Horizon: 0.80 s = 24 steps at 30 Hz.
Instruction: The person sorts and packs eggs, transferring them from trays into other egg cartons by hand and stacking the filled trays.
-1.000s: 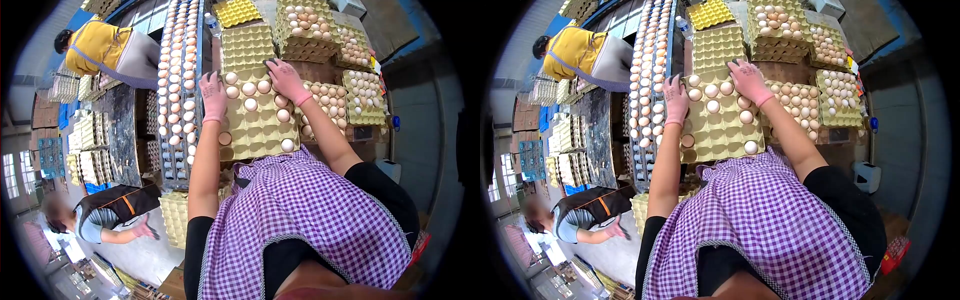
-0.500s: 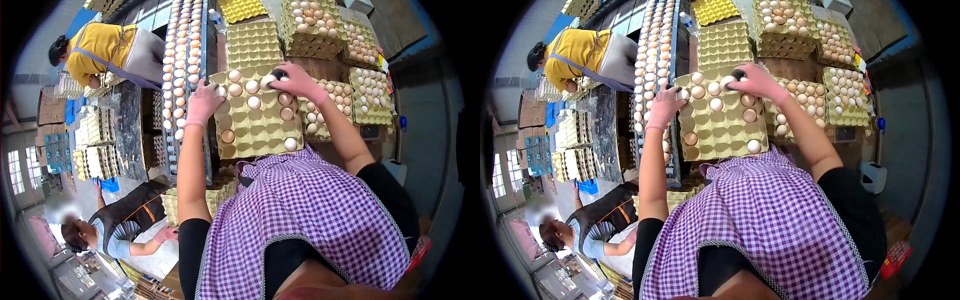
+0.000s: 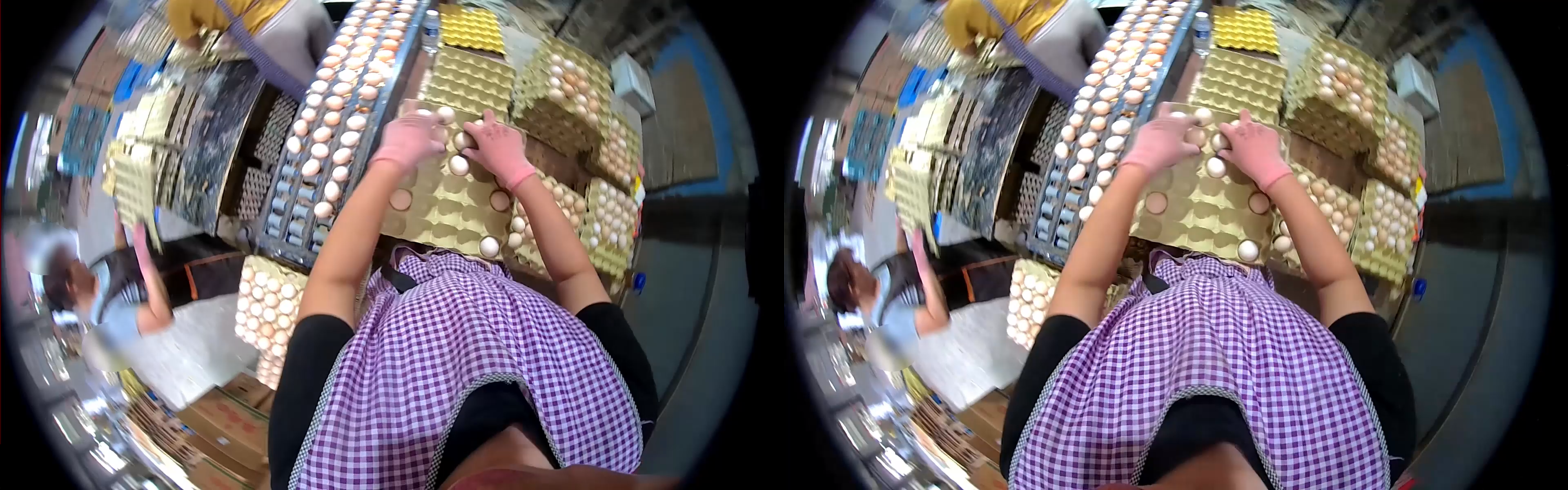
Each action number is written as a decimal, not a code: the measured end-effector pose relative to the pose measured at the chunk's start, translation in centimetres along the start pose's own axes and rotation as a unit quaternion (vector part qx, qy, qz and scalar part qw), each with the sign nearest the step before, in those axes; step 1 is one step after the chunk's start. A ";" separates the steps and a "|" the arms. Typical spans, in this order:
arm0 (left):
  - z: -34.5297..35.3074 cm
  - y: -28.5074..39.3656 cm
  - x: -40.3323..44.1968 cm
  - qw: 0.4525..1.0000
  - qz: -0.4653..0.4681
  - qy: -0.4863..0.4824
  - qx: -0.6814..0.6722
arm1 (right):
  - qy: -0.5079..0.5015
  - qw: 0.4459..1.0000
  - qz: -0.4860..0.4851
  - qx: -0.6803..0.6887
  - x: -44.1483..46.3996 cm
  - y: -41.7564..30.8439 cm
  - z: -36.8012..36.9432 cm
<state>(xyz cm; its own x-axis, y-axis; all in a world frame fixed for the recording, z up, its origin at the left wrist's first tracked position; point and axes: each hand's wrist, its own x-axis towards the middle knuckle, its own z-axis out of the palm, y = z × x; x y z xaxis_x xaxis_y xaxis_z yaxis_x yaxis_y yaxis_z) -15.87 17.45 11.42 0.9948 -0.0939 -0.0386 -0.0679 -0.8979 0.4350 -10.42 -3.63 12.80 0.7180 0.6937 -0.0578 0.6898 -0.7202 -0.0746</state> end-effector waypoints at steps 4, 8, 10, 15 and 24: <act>2.5 1.0 2.4 0.987 -0.046 -0.035 0.148 | -0.016 0.999 -0.019 -0.032 0.5 -0.9 -0.4; -0.5 -1.4 -2.5 0.996 -0.065 0.063 -0.006 | -0.004 0.997 -0.019 0.076 1.5 -0.5 -2.3; -2.0 -2.8 -9.3 0.924 -0.169 0.180 -0.291 | 0.015 0.982 -0.054 0.178 2.2 -4.0 -3.4; 2.6 -11.3 -21.9 0.818 -0.416 0.283 -0.278 | -0.099 0.911 -0.220 0.334 9.9 -17.4 2.1; 8.3 -19.6 -28.0 0.798 -0.545 0.224 -0.125 | -0.226 0.942 -0.179 0.171 16.4 -31.6 17.0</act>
<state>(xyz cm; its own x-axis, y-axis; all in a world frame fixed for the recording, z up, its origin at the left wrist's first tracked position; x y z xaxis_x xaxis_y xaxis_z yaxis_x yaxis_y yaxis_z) -42.98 34.11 -3.50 0.3828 0.8985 -0.2150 0.8182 -0.2217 0.5304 -22.05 30.69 -2.74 0.2795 0.8817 -0.3800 0.7535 -0.4468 -0.4823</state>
